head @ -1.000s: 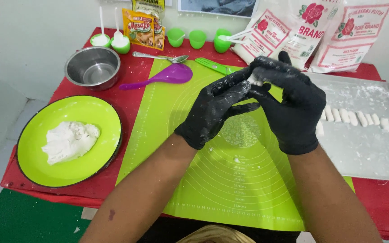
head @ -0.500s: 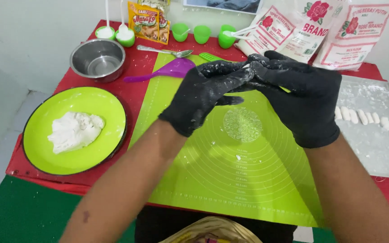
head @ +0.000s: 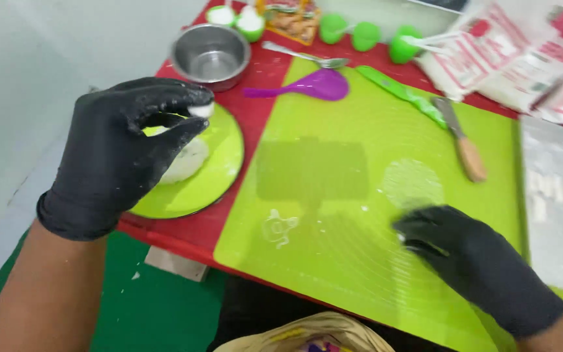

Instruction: The person is shaping small pieces of white dough into cylinders by rolling them between their hands and then arranging them on a metal tray.

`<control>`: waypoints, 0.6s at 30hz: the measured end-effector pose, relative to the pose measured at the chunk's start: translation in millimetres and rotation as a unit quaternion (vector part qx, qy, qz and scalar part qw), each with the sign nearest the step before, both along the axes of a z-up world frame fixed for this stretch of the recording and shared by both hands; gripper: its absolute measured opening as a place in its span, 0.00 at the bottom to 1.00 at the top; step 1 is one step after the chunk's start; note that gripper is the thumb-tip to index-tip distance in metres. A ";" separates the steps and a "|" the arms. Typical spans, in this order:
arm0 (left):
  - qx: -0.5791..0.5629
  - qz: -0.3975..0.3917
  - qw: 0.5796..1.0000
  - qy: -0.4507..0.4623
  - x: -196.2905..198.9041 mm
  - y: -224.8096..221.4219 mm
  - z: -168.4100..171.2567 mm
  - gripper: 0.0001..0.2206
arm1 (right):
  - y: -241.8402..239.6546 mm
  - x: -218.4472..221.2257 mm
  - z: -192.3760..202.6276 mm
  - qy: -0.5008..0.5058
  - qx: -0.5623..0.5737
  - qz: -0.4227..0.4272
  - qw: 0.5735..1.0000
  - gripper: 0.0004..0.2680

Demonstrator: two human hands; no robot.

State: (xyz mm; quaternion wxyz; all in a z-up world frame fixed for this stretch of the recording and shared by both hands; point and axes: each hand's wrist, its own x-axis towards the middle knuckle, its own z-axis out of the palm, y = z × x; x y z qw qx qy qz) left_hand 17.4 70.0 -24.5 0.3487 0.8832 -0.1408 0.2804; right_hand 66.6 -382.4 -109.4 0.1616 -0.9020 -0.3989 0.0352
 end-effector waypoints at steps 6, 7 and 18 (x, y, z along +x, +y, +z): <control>0.139 0.018 0.990 -0.003 -14.4 42.2 -36.6 0.12 | -9.2 -7.5 -16.1 -0.014 -0.029 -0.078 0.996 0.11; 0.190 0.063 0.979 0.024 -14.6 44.2 -43.6 0.14 | -5.5 -9.8 -13.4 0.008 -0.107 -0.113 0.988 0.16; 0.329 0.108 0.938 0.012 -10.7 58.0 -82.4 0.13 | -23.6 -13.8 -27.7 -0.002 -0.175 -0.114 0.978 0.21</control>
